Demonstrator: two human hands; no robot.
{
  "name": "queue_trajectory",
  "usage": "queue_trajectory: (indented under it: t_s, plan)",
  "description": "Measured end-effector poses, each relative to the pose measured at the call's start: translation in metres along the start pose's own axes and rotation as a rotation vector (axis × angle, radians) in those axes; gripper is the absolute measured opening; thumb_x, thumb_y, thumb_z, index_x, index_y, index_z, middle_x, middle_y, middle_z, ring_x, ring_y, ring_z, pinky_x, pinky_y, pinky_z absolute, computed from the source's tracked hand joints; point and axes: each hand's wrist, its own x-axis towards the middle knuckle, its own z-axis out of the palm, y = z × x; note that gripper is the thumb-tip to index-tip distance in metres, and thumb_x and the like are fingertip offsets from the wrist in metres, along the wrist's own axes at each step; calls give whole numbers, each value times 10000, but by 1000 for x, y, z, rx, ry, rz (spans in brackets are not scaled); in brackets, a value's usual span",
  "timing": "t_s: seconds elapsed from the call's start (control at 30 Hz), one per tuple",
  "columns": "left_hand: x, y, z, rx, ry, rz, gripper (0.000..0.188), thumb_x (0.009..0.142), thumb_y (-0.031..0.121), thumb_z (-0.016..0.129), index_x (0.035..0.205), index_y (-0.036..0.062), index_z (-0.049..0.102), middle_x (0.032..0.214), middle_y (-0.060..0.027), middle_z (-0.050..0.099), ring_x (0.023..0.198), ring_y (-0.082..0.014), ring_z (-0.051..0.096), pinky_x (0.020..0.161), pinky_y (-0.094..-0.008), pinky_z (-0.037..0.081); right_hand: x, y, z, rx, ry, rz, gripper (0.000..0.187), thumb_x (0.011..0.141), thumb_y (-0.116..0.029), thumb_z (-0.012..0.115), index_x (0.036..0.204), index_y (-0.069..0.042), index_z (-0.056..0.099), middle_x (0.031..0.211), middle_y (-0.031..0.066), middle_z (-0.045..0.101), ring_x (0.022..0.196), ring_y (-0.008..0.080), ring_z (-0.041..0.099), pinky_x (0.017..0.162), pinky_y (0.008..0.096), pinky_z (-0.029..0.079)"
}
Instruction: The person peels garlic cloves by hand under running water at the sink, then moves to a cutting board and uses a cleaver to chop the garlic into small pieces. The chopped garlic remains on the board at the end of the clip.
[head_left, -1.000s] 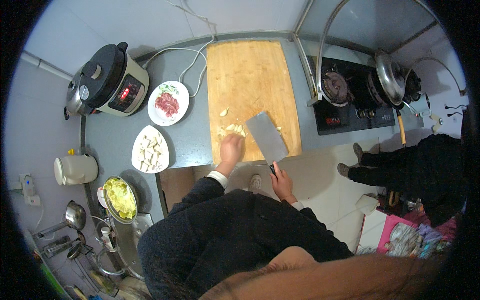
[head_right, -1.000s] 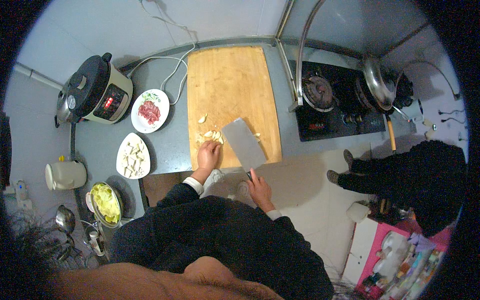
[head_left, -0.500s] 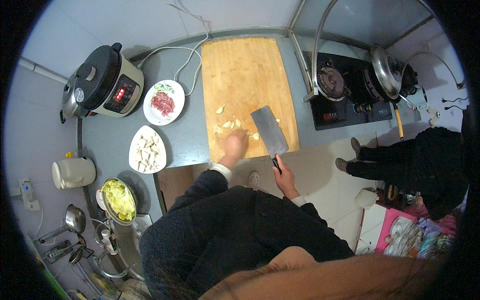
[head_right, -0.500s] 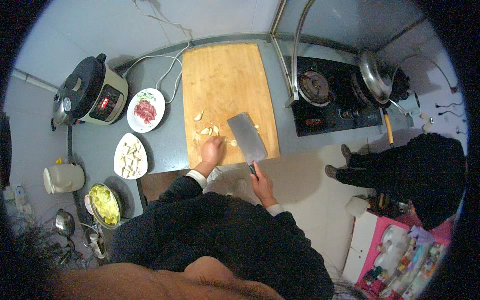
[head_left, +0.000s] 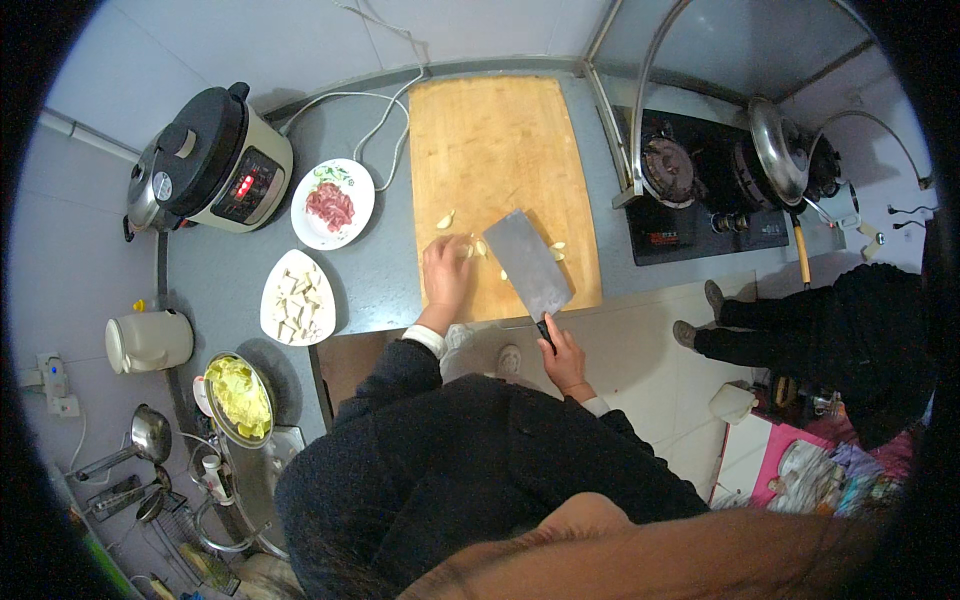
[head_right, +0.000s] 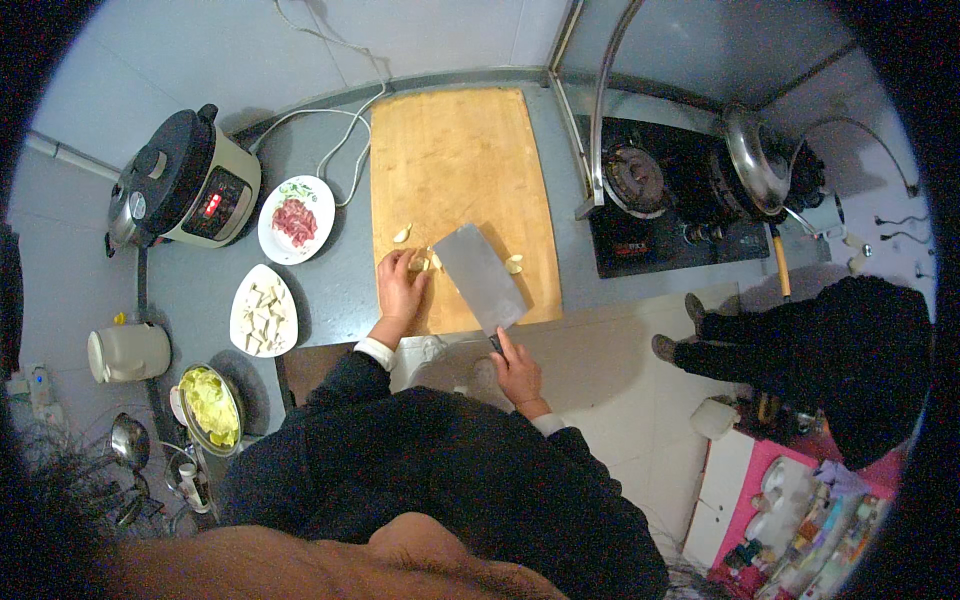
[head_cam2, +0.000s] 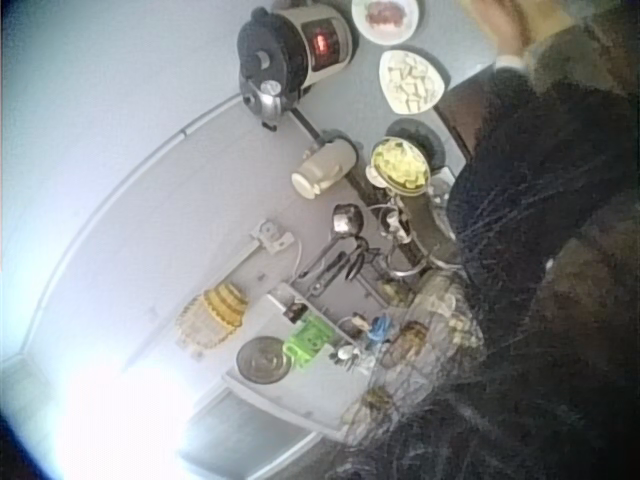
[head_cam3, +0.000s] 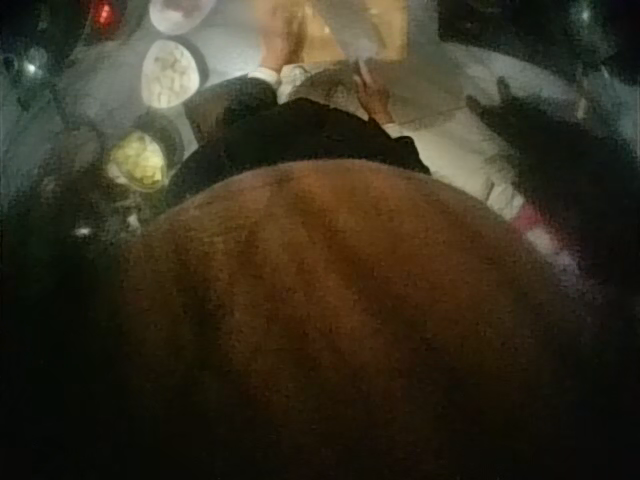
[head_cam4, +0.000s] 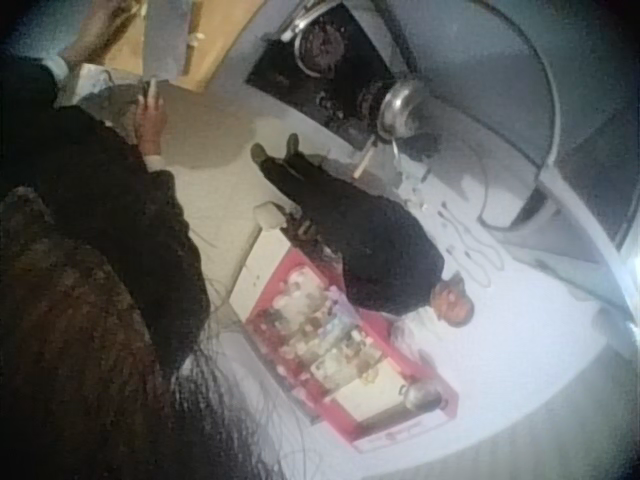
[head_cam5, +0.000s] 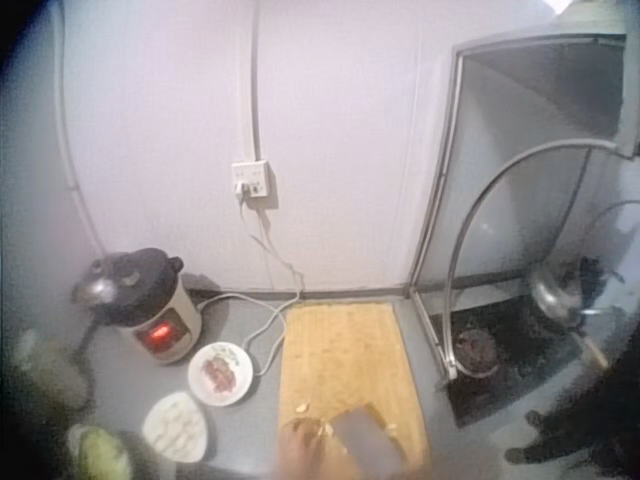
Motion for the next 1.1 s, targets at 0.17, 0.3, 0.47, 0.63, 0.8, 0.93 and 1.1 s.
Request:
queue_trajectory:
  t_s: [0.17, 0.3, 0.47, 0.63, 0.8, 0.93, 1.1]
  plan:
    - [13, -1, 16, 11, -117, 235, 154, 720, 112, 613, 854, 125, 687, 1016, -105, 577, 978, -300, 524, 827, -396, 438, 2, 4, -1, 37, 27, -21, 507, 836, -264, 579, 1318, -222, 427, 794, 123, 544, 676, 317, 552, 590, 415, 456]
    - [18, -11, 26, -31, -64, 135, 173, 707, 84, 604, 858, 111, 684, 952, -115, 593, 923, -304, 544, 789, -371, 455, 0, 10, 0, -6, -4, 0, 506, 834, -254, 580, 1316, -230, 427, 781, 123, 549, 677, 319, 557, 587, 417, 458]
    - [14, -20, 23, -28, -120, 62, 270, 696, 20, 615, 936, 128, 676, 977, -98, 575, 947, -301, 524, 829, -369, 446, -4, 15, 3, -13, -7, 1, 509, 832, -250, 580, 1316, -248, 426, 780, 111, 554, 673, 314, 564, 573, 411, 466]
    - [12, -19, 18, -48, -45, 111, 187, 714, 46, 586, 864, 107, 680, 921, -97, 590, 887, -287, 538, 770, -358, 459, -4, 15, 6, -102, -37, -14, 511, 832, -272, 577, 1318, -270, 421, 780, 104, 549, 656, 304, 567, 558, 411, 469]
    - [12, -17, 17, -67, -68, 83, 186, 717, 36, 577, 857, 105, 678, 918, -96, 590, 890, -287, 537, 772, -358, 459, -8, 14, 6, -112, -65, -20, 506, 833, -292, 575, 1316, -284, 422, 769, 94, 535, 651, 302, 562, 557, 414, 465]
    - [11, -18, 17, -82, -83, 69, 206, 708, 21, 583, 870, 104, 678, 939, -99, 591, 902, -288, 537, 782, -357, 456, -10, 15, 7, -121, -86, -1, 501, 836, -304, 571, 1314, -286, 423, 766, 92, 530, 667, 297, 562, 572, 414, 463]
    - [11, -22, 18, -46, -120, 78, 249, 696, 12, 605, 906, 123, 680, 959, -88, 588, 909, -285, 534, 800, -354, 454, -11, 14, 5, -88, -60, -22, 491, 844, -294, 561, 1315, -284, 423, 769, 92, 525, 655, 291, 554, 571, 410, 456]
